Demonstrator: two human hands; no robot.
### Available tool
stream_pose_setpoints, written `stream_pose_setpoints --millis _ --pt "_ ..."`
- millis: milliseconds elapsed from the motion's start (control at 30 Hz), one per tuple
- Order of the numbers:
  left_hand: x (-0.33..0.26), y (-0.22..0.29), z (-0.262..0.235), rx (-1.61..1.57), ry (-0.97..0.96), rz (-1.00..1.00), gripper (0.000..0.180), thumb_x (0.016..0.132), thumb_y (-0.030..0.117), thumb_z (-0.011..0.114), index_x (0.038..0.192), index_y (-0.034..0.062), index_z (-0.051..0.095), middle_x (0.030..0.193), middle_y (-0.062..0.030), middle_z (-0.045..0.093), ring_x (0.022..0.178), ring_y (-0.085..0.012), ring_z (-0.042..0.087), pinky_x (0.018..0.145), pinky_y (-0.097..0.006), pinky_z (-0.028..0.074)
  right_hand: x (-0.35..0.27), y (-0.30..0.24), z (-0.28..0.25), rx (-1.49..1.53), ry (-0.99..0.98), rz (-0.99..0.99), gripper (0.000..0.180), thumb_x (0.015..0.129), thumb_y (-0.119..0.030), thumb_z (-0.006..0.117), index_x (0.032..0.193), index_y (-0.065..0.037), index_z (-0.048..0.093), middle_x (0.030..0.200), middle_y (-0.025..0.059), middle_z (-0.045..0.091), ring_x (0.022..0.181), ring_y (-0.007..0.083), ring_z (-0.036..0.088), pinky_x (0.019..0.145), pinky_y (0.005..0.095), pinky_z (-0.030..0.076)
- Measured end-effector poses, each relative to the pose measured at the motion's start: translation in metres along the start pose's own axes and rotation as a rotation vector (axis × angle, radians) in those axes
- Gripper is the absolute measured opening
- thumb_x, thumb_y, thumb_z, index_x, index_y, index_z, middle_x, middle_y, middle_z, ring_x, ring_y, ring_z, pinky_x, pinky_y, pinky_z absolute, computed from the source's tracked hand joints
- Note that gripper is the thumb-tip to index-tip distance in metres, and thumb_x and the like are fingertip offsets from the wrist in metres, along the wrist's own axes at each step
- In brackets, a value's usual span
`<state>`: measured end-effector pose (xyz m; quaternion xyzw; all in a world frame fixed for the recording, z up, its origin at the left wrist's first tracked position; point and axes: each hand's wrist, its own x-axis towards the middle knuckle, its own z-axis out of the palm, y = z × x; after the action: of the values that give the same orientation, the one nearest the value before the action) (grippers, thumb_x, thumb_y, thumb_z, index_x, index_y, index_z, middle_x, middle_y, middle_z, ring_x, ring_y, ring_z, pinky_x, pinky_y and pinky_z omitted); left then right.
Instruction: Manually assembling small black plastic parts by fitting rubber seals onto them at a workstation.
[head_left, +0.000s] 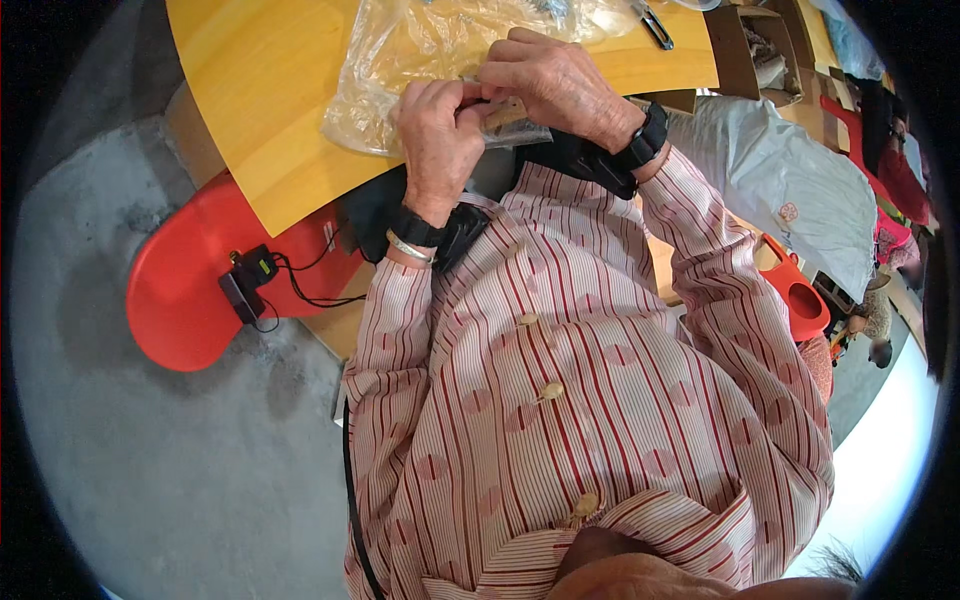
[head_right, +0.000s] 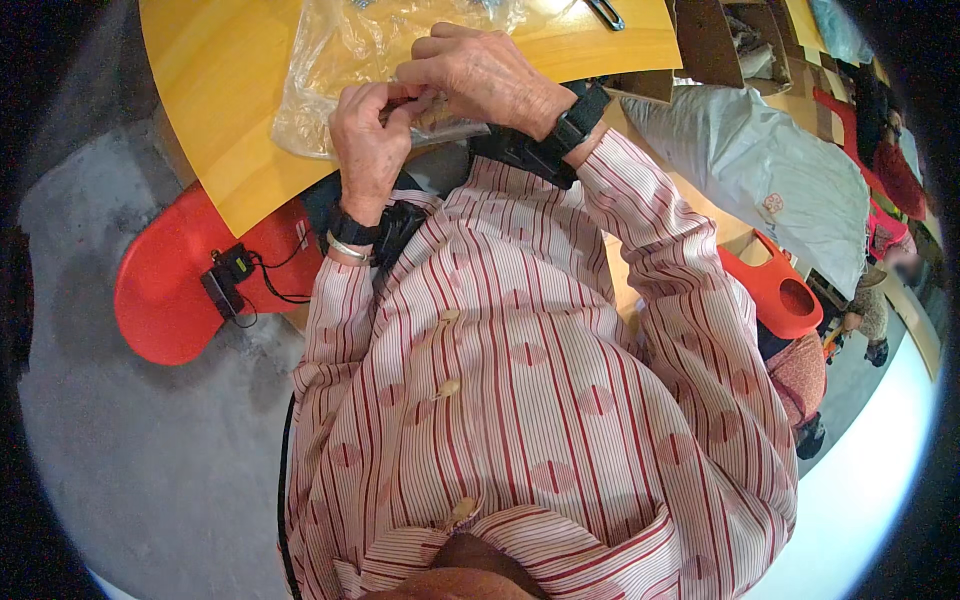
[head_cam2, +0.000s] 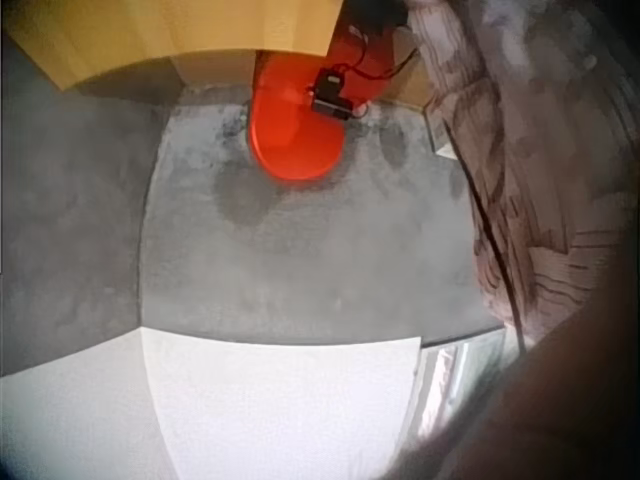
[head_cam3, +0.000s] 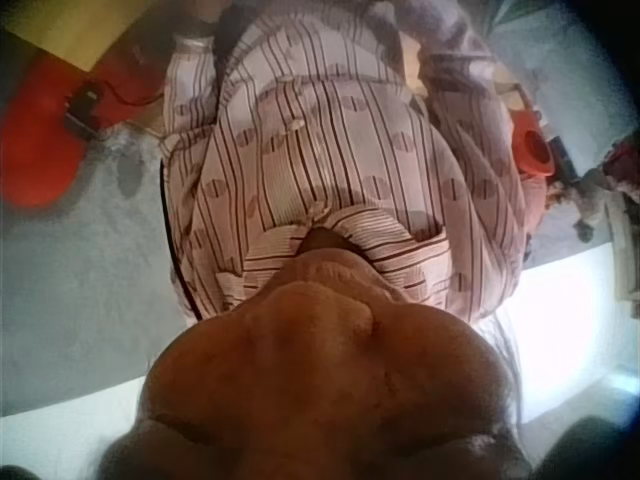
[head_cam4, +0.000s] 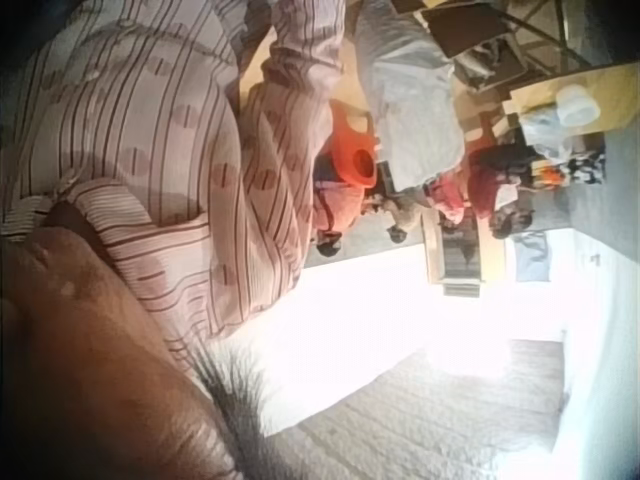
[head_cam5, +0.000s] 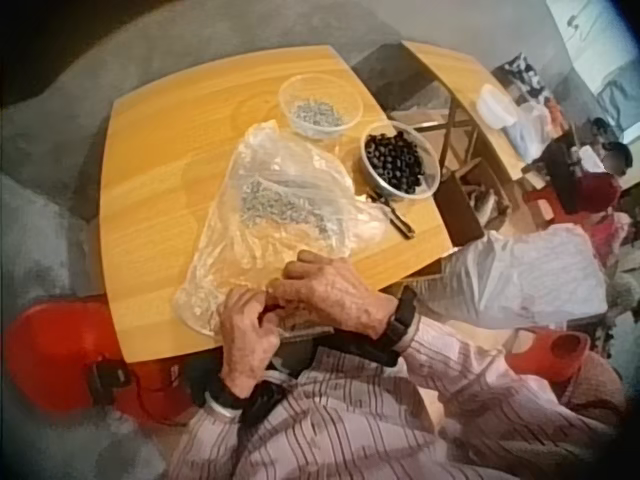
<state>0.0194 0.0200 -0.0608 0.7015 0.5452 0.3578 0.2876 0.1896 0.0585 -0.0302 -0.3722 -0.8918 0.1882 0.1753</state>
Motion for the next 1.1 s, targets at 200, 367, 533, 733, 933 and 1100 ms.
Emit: stream_pose_setpoints --millis 200,367,533,733,933,1100 --pt "-0.001 -0.001 0.002 -0.002 0.030 0.004 0.011 0.064 0.002 0.059 0.073 0.0079 0.063 0.075 -0.0043 0.061 0.080 -0.0263 0.053 0.073 -0.038 0.038 0.000 0.000 -0.005 -0.006 -0.019 0.042 0.024 0.064 -0.012 0.071 0.084 -0.012 0.057 0.081 0.0004 0.059 0.085 0.0229 0.058 0.068 0.0346 0.050" --pt "-0.002 -0.004 0.001 -0.003 0.001 0.000 0.013 0.064 0.001 0.058 0.073 0.0097 0.063 0.077 -0.0018 0.061 0.083 -0.0242 0.053 0.076 -0.037 0.035 0.000 0.000 -0.004 -0.015 -0.048 0.067 0.024 0.065 -0.011 0.070 0.085 -0.011 0.057 0.082 0.0016 0.060 0.084 0.0233 0.058 0.068 0.0346 0.050" --pt "-0.003 -0.007 0.002 0.016 -0.011 0.009 0.015 0.063 0.001 0.057 0.073 0.0108 0.063 0.078 -0.0013 0.061 0.084 -0.0236 0.052 0.078 -0.038 0.032 0.001 -0.003 -0.005 -0.004 -0.055 0.071 0.022 0.068 -0.011 0.069 0.086 -0.011 0.057 0.081 0.0016 0.059 0.085 0.0234 0.058 0.068 0.0344 0.050" --pt "-0.002 -0.007 0.002 0.023 -0.019 -0.003 0.016 0.062 0.002 0.057 0.073 0.0117 0.064 0.077 -0.0009 0.060 0.086 -0.0232 0.052 0.078 -0.038 0.030 0.003 -0.006 -0.008 -0.086 -0.094 0.027 0.022 0.069 -0.011 0.067 0.089 -0.011 0.058 0.082 0.0016 0.059 0.085 0.0229 0.058 0.067 0.0336 0.051" --pt "0.000 -0.003 0.002 -0.010 -0.032 -0.030 0.016 0.062 0.002 0.058 0.074 0.0119 0.064 0.077 -0.0005 0.059 0.087 -0.0235 0.052 0.079 -0.038 0.030 0.003 -0.012 -0.014 -0.146 -0.091 -0.028 0.027 0.068 -0.009 0.066 0.094 -0.012 0.059 0.083 0.0015 0.059 0.085 0.0228 0.058 0.066 0.0328 0.052" --pt "-0.001 -0.001 0.002 -0.023 -0.039 -0.050 0.015 0.061 0.003 0.060 0.073 0.0115 0.064 0.077 -0.0008 0.059 0.088 -0.0232 0.051 0.080 -0.038 0.029 0.001 -0.010 -0.014 -0.133 -0.103 -0.038 0.029 0.068 -0.007 0.065 0.096 -0.011 0.058 0.083 0.0020 0.060 0.085 0.0235 0.058 0.066 0.0329 0.052"
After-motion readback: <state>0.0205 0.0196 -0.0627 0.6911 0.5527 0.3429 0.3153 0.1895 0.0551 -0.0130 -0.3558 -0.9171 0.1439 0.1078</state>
